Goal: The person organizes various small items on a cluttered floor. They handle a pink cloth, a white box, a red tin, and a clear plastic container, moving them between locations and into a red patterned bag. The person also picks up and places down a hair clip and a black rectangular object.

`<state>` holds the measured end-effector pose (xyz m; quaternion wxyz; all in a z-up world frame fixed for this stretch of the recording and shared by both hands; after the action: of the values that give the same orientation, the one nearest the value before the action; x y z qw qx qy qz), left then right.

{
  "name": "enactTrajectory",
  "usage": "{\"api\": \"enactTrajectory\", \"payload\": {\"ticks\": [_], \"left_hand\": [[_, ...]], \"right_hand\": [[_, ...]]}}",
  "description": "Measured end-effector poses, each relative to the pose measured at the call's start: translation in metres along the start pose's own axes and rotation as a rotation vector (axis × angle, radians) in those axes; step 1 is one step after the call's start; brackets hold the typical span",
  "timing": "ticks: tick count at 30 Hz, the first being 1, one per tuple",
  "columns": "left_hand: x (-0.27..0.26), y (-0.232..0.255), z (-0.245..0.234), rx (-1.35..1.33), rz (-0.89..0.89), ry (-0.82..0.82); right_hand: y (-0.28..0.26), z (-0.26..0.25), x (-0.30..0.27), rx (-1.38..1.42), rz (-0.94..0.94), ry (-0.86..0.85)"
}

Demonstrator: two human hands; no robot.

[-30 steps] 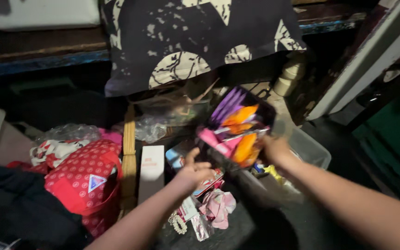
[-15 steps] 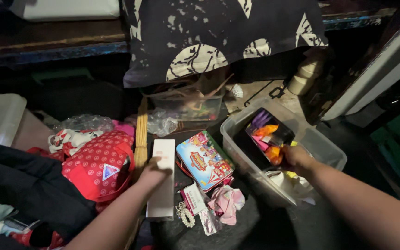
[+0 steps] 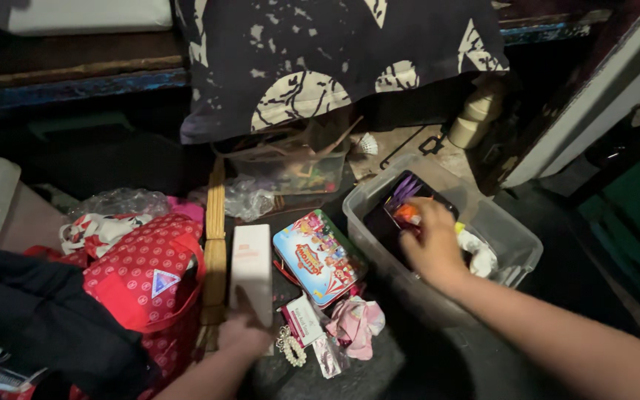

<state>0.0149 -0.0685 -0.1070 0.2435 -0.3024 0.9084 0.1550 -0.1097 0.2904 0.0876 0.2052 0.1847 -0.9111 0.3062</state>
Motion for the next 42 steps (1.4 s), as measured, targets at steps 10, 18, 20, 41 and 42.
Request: {"api": "enactTrajectory", "payload": {"ticks": [10,18,20,41,42], "left_hand": [[-0.014,0.042,-0.080,-0.790,0.439,0.162],[-0.141,0.140,-0.145,-1.320,0.921,-0.397],[-0.150,0.153,-0.143,-1.258,0.863,-0.511],[0.040,0.086,-0.028,-0.917,0.363,-0.374],[0.058,0.079,-0.011,-0.922,0.322,-0.415]], "right_hand": [[-0.031,-0.002,-0.003,0.278,0.075,-0.195],[-0.087,0.006,-0.014,1.309,0.723,-0.487],[-0.091,-0.009,-0.013,1.293,0.754,-0.385],[0.195,-0.042,-0.041,0.059,1.076,-0.558],[0.183,-0.047,-0.032,-0.146,0.991,-0.609]]}}
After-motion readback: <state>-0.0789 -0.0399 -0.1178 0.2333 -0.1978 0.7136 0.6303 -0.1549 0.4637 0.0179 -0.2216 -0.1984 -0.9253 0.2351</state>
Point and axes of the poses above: each hand's wrist, its own x-axis towards the middle knuckle, its own z-axis out of the palm, y = z × x, the point moved 5 cm from there along x, towards the middle knuckle, and after that the axes turned 2 degrees about -z, right-handed, at the moved point
